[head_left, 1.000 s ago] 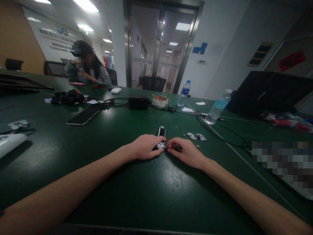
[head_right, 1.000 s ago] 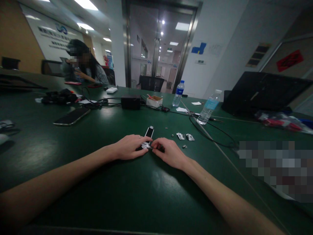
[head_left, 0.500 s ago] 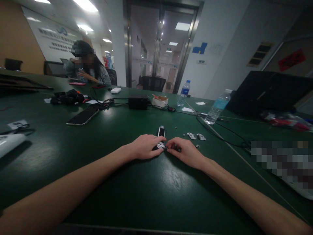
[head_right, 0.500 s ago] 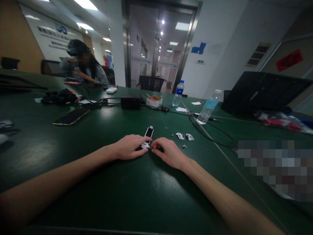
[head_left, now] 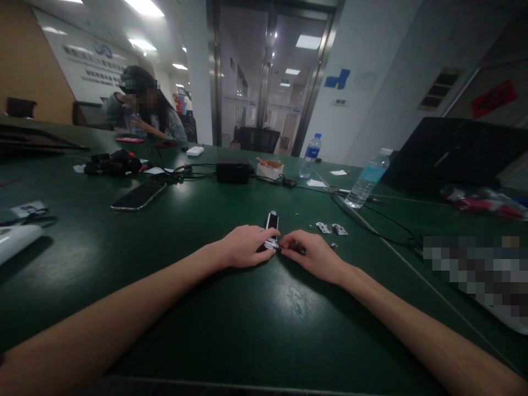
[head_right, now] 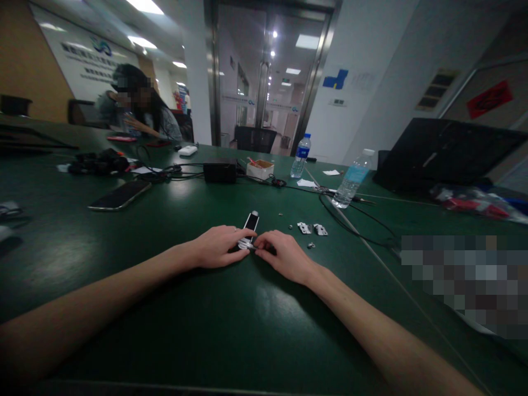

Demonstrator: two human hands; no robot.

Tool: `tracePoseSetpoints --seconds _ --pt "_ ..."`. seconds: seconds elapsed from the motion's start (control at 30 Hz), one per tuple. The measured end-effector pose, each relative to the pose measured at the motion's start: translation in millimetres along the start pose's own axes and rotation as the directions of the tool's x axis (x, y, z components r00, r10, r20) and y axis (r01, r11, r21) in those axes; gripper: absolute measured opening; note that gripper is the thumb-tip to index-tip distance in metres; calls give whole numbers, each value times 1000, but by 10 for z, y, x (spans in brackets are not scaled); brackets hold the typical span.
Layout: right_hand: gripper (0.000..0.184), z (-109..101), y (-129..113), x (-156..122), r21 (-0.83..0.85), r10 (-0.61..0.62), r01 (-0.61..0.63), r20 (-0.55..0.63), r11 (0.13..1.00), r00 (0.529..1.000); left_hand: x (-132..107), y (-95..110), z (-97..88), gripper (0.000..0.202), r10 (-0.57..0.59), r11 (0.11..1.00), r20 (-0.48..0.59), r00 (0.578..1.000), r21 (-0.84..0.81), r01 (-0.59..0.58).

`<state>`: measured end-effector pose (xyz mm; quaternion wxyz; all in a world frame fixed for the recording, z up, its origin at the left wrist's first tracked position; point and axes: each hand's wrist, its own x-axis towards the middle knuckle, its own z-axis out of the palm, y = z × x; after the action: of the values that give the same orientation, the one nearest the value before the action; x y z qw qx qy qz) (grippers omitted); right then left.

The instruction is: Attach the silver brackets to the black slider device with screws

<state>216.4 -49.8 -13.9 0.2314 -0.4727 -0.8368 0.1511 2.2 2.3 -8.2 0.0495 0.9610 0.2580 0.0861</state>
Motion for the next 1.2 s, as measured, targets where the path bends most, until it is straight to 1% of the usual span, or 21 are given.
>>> tracePoseSetpoints --seconds 0.37,0.63,0.77,1.03,1.2 --pt "11 -35 -44 6 -38 -10 12 41 999 999 9 -23 28 38 5 1000 -5 1000 -7 -5" --pt "18 -30 -11 -35 -54 -29 32 55 998 998 20 -16 55 40 4 1000 -6 1000 20 -4" --pt "20 -37 -18 -46 -54 -27 30 55 998 998 23 -15 57 40 6 1000 6 1000 -3 -6" --pt "11 22 -1 -14 17 16 -15 -21 1000 1000 14 6 11 40 -14 1000 11 1000 -1 14" --pt "13 50 -3 -5 36 37 -36 -41 999 998 11 17 17 39 -25 1000 10 1000 -5 25"
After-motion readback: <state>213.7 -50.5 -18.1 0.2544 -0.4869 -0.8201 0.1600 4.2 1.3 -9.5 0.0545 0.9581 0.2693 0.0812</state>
